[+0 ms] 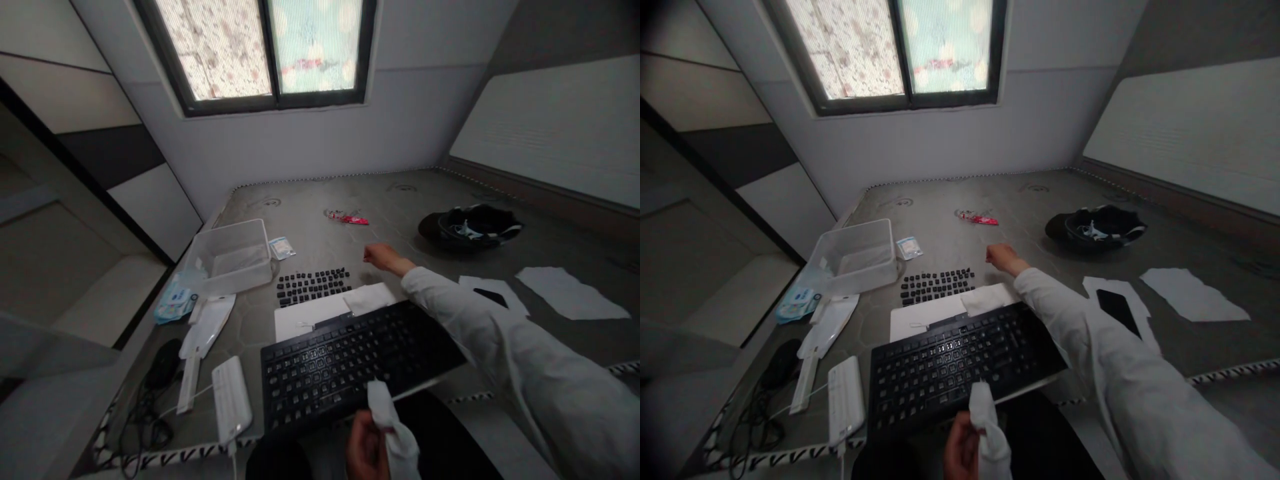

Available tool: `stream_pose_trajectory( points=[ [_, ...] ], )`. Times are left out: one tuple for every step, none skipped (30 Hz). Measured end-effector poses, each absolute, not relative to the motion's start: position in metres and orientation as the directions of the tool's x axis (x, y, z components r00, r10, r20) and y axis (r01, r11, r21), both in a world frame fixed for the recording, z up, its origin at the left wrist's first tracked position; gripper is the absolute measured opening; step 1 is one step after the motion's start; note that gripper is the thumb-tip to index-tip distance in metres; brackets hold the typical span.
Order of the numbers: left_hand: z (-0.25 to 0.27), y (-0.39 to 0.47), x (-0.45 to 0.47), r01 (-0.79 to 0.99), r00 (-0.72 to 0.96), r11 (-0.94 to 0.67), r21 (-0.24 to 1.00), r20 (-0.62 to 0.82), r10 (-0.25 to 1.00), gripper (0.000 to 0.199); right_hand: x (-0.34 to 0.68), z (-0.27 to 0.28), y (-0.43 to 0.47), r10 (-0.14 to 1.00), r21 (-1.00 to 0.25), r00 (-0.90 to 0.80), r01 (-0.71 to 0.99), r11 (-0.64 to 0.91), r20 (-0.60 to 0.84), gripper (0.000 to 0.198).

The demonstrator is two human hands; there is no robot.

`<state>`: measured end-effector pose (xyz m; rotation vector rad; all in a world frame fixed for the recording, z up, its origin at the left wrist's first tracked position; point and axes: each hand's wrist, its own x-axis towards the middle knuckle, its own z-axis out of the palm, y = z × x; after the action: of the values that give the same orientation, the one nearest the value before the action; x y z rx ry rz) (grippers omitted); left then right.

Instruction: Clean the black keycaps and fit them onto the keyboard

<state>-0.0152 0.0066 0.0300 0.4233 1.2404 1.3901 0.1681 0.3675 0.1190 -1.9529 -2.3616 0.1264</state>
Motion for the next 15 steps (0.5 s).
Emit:
stream_pose_trajectory(
  points=[
    [0.037,0.008,-0.018,-0.526,-0.274,0.183,0.831,-0.37,0.888,0.042,0.17,0.132,0.355,0.98,-0.131,-0.199,0.971,0.201,0.029,0.013],
    [0.043,0.009,-0.02,-0.536,-0.272,0.15,0.831,-0.338,0.901,0.041,0.171,0.144,0.34,0.976,-0.153,-0.213,0.964,0.218,0.053,0.013],
    [0.048,0.01,-0.023,-0.531,-0.268,0.121,0.839,-0.301,0.915,0.04,0.172,0.156,0.325,0.971,-0.176,-0.227,0.955,0.237,0.077,0.014],
    [0.051,0.011,-0.026,-0.518,-0.259,0.1,0.849,-0.267,0.928,0.04,0.172,0.167,0.307,0.965,-0.2,-0.242,0.945,0.258,0.102,0.014],
    [0.054,0.012,-0.028,-0.5,-0.25,0.082,0.862,-0.235,0.939,0.039,0.171,0.178,0.288,0.958,-0.223,-0.257,0.934,0.28,0.126,0.015],
    [0.056,0.012,-0.03,-0.488,-0.245,0.061,0.871,-0.203,0.948,0.037,0.169,0.187,0.268,0.95,-0.243,-0.274,0.921,0.304,0.148,0.015],
    [0.056,0.013,-0.032,-0.48,-0.244,0.04,0.876,-0.178,0.953,0.035,0.166,0.194,0.245,0.942,-0.265,-0.288,0.907,0.326,0.172,0.015],
    [0.057,0.013,-0.034,-0.468,-0.251,0.026,0.883,-0.16,0.955,0.034,0.162,0.199,0.222,0.934,-0.287,-0.302,0.893,0.348,0.191,0.015],
    [0.057,0.014,-0.036,-0.457,-0.259,0.016,0.889,-0.15,0.954,0.034,0.156,0.201,0.197,0.922,-0.317,-0.321,0.87,0.378,0.217,0.017],
    [0.056,0.014,-0.038,-0.444,-0.271,0.014,0.896,-0.149,0.951,0.034,0.149,0.2,0.171,0.913,-0.406,-0.297,0.825,0.394,0.281,0.018],
    [0.056,0.014,-0.039,-0.437,-0.286,0.017,0.899,-0.157,0.945,0.035,0.14,0.195,0.145,0.912,-0.507,-0.26,0.766,0.396,0.318,0.019],
    [0.055,0.013,-0.041,-0.437,-0.305,0.019,0.899,-0.168,0.937,0.036,0.131,0.187,0.12,0.918,-0.611,-0.219,0.691,0.386,0.332,0.02],
    [0.055,0.012,-0.042,-0.442,-0.328,0.02,0.897,-0.182,0.927,0.038,0.12,0.175,0.096,0.928,-0.7,-0.195,0.612,0.368,0.317,0.022],
    [0.054,0.011,-0.043,-0.448,-0.352,0.024,0.894,-0.201,0.914,0.04,0.109,0.161,0.074,0.943,-0.774,-0.167,0.54,0.331,0.287,0.022],
    [0.053,0.009,-0.044,-0.451,-0.373,0.027,0.892,-0.215,0.902,0.041,0.098,0.146,0.055,0.957,-0.835,-0.135,0.468,0.288,0.255,0.021]
  ],
)
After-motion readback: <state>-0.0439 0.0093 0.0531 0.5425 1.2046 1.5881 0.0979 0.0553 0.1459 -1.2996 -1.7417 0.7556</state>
